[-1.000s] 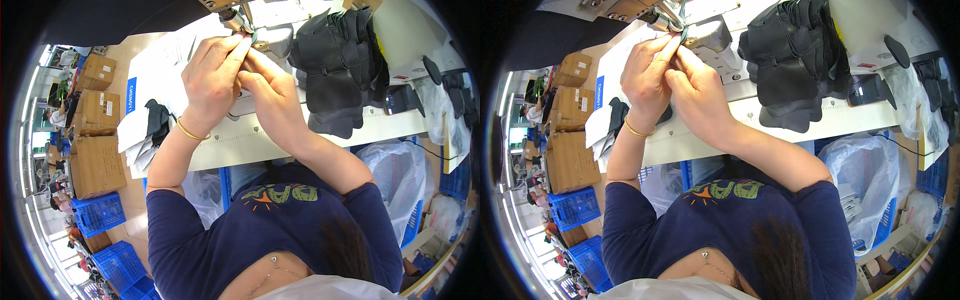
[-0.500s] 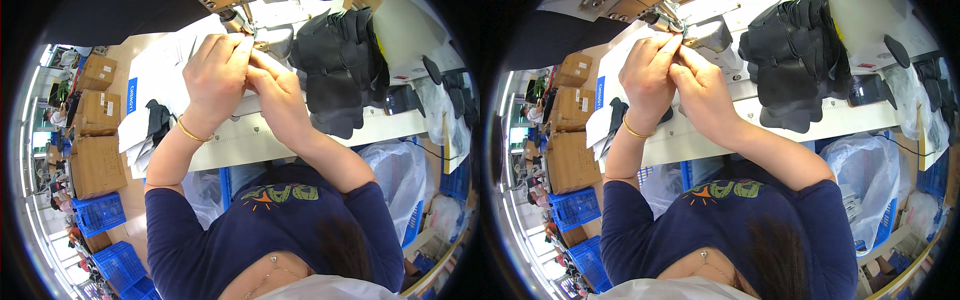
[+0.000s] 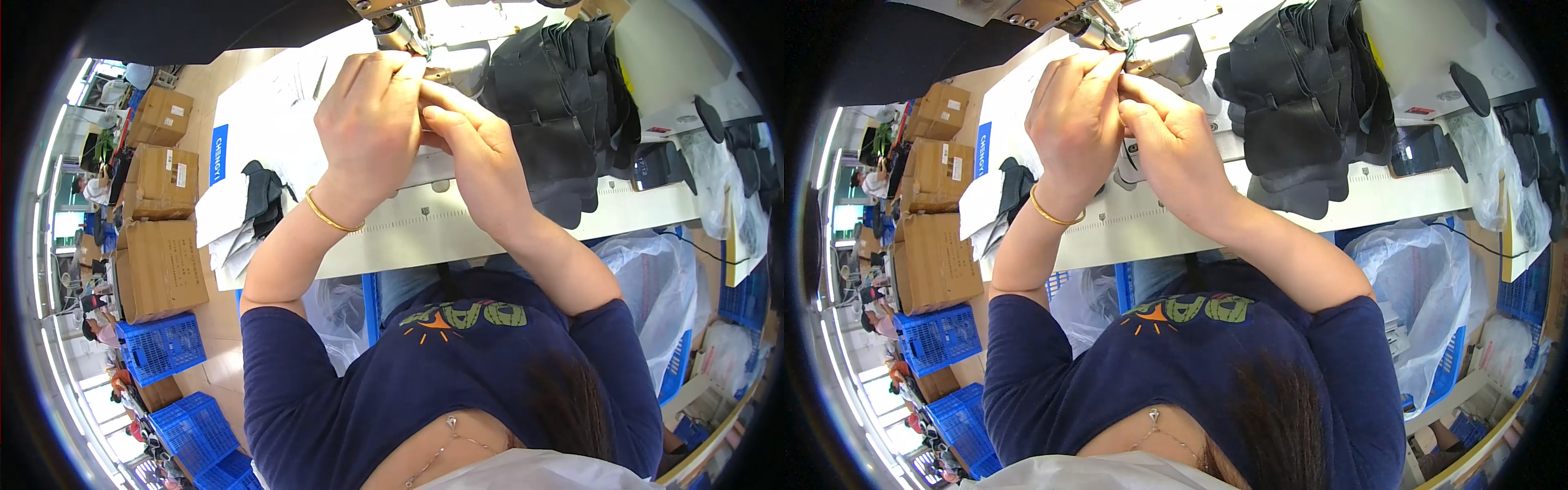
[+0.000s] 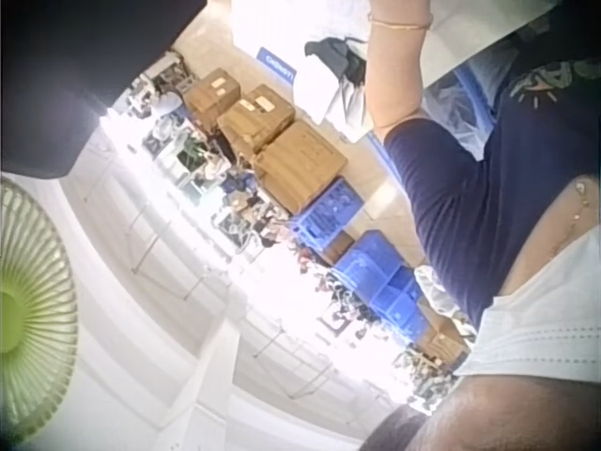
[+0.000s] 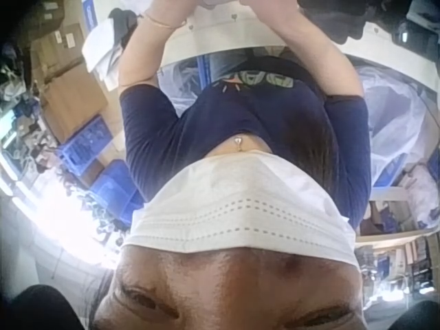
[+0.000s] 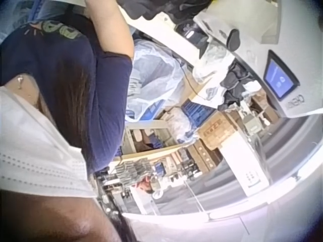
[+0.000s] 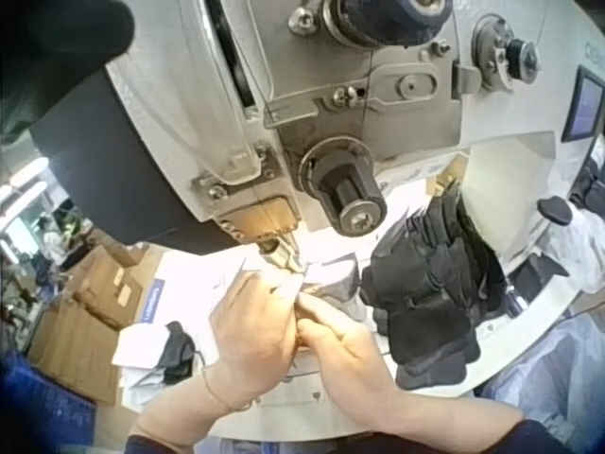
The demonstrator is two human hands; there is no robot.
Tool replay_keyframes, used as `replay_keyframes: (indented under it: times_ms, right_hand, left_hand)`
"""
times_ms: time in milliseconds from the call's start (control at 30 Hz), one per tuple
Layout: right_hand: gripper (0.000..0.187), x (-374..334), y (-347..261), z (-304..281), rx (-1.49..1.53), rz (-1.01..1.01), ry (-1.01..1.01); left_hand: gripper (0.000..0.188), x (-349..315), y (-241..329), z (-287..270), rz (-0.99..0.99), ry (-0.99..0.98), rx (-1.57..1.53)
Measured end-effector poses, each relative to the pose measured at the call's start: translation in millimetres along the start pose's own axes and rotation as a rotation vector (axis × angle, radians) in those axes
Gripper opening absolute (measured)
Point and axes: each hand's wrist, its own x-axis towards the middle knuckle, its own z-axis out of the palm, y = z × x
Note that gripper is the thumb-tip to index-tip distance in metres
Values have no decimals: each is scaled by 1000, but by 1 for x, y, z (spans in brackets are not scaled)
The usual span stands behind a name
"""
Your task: Stitching together pieces of fabric for shoe components using a sewing machine.
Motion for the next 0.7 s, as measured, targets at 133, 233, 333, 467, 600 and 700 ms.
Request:
replay_keyframes:
  times_ms: [133,233,333,467,600,700]
  right_hand:
    - [38,-2,1,1,35,21,54]
    - [39,-4,1,-1,-46,16,7]
    - [43,-4,-2,0,-102,60,-57]
    - [44,-2,11,11,40,38,-27]
    - [44,-2,18,19,72,-14,-70]
    - [47,-4,10,20,58,15,-116]
  left_hand:
    - [25,-8,-13,5,-168,58,-236]
    - [35,-16,-36,3,-266,-37,-362]
    - [45,-23,-49,5,-202,-177,-435]
    - [48,-16,-40,-3,75,-25,-153]
    - [46,-8,-32,-16,95,-105,-97]
    - [45,-7,-30,-20,81,-138,-90]
